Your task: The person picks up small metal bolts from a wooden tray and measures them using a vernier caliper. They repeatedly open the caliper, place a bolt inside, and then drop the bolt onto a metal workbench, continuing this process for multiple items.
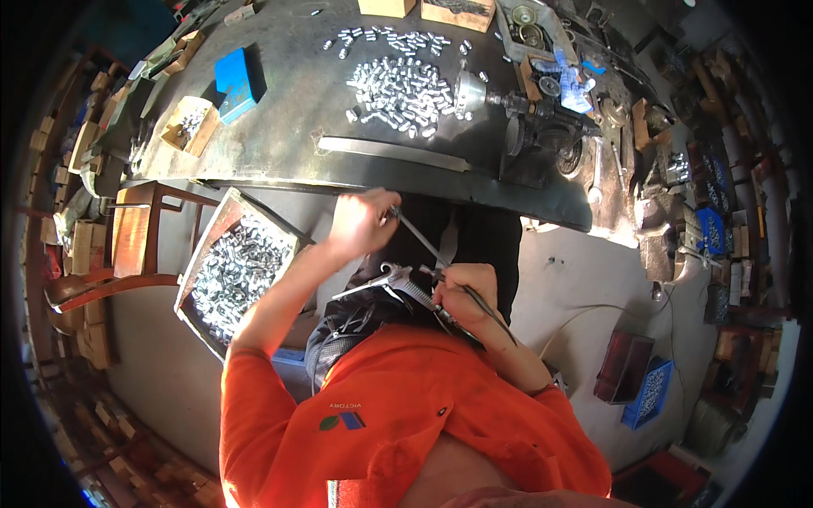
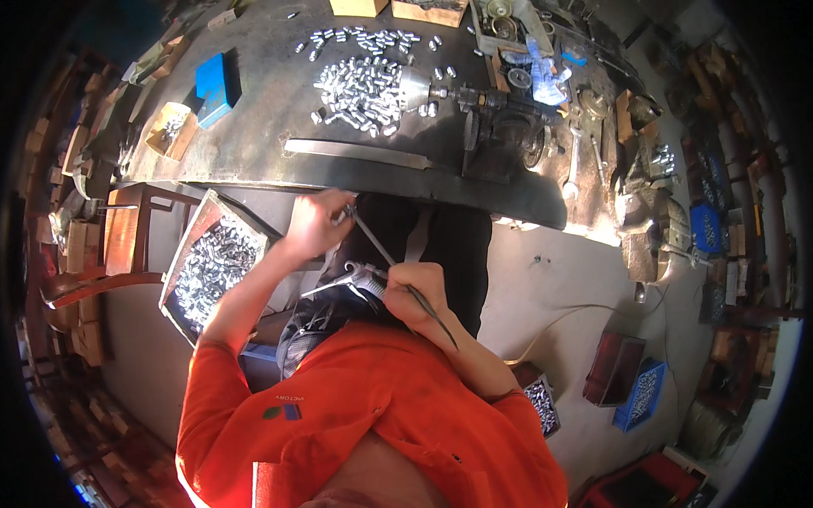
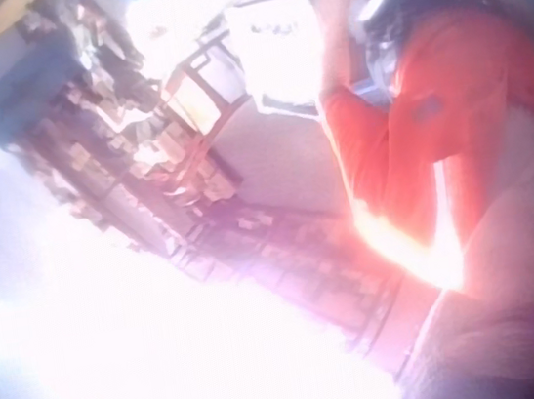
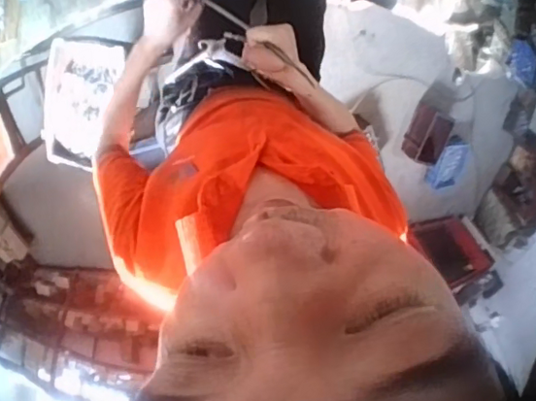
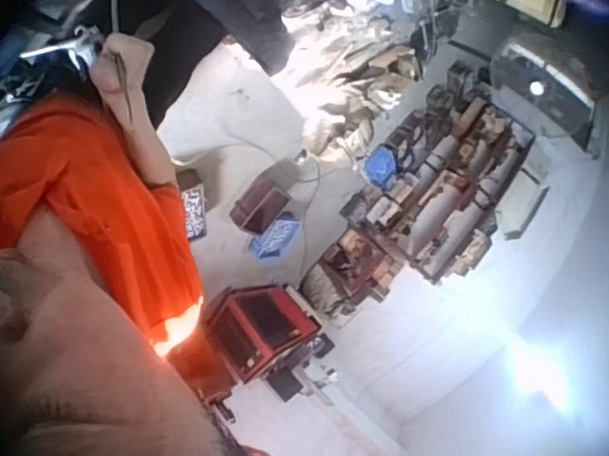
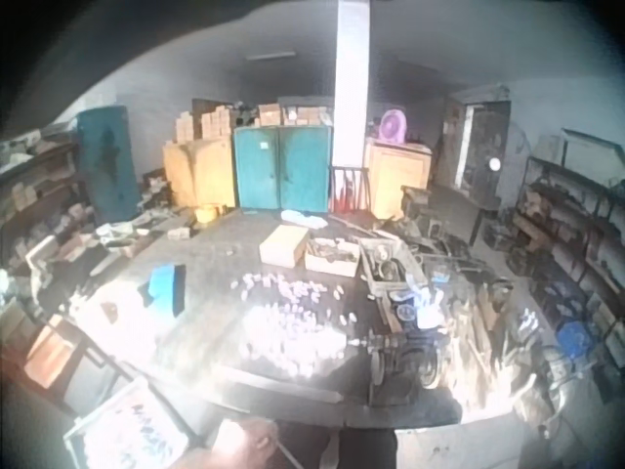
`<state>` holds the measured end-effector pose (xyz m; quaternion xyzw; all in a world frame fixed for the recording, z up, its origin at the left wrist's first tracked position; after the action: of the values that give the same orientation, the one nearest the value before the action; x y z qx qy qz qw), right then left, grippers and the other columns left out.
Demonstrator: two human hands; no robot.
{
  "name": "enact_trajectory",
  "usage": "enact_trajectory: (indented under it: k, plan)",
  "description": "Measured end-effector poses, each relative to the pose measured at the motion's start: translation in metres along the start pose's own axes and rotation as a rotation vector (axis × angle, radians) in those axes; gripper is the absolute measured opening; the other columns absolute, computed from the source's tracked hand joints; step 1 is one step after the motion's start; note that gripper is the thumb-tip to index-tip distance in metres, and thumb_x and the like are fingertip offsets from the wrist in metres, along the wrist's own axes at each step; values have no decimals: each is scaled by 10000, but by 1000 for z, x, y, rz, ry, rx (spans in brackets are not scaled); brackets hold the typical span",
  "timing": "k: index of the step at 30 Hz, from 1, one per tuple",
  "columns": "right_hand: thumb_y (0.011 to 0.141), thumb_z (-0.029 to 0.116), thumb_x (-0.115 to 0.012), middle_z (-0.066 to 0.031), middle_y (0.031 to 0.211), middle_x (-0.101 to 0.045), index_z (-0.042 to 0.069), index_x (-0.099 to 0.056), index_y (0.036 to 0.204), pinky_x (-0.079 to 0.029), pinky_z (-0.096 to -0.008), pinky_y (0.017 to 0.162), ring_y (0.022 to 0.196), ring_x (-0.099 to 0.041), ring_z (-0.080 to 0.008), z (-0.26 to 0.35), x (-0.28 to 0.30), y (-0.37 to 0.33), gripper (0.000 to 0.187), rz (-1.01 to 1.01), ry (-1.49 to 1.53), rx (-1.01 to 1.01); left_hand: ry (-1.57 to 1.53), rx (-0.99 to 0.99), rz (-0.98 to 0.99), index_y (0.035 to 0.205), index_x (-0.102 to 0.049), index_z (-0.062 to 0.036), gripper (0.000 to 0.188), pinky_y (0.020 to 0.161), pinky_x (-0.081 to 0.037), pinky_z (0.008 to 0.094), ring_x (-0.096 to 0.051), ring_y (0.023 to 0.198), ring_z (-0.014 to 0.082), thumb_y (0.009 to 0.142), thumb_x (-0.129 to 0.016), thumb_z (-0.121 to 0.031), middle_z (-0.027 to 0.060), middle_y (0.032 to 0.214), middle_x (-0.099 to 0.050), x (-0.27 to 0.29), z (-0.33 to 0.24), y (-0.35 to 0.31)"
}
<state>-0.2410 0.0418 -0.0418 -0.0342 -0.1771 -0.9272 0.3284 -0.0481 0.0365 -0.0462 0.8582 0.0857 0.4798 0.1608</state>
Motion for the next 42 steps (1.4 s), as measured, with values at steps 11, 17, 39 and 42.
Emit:
enact_trajectory:
  k: [11,17,39,42]
  plan:
    - [627,-207,-421,-22,493,-340,-13,-317,499,-424,-259,358,416,-430,-79,11,2,-13,255,-65,174,-91,-734,304,-268,1107,-523,62,325,520,-462,238,-556,543,93,794,-589,6,80,799,-609,55,80,132]
    - [630,-187,-440,-38,444,-413,24,-289,495,-402,-236,419,428,-571,-156,12,0,-14,292,-50,116,-75,117,374,-51,1019,-619,-30,216,521,-431,274,-533,493,137,831,-627,-137,52,577,-588,105,105,19]
    - [656,-163,-402,-58,481,-440,12,-323,495,-410,-247,394,431,-523,-135,4,-17,-18,251,44,213,-165,307,1037,349,1263,-339,-34,467,882,-390,441,-547,985,370,884,-459,-279,275,1029,-563,40,367,-286]
    - [662,-163,-411,-50,474,-434,13,-322,497,-410,-245,389,424,-516,-133,3,-17,-20,258,38,213,-177,332,1035,347,1251,-314,1,484,852,-415,447,-566,935,395,879,-501,-245,289,1003,-562,42,351,-281]
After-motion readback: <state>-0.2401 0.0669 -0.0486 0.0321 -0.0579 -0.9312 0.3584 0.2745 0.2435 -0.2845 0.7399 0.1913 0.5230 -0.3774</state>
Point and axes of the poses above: each hand's wrist, its own y-axis towards the middle knuckle, its own x-axis out of the back of the hand, z = x × y, the point moved 5 cm from there along y, towards the middle knuckle
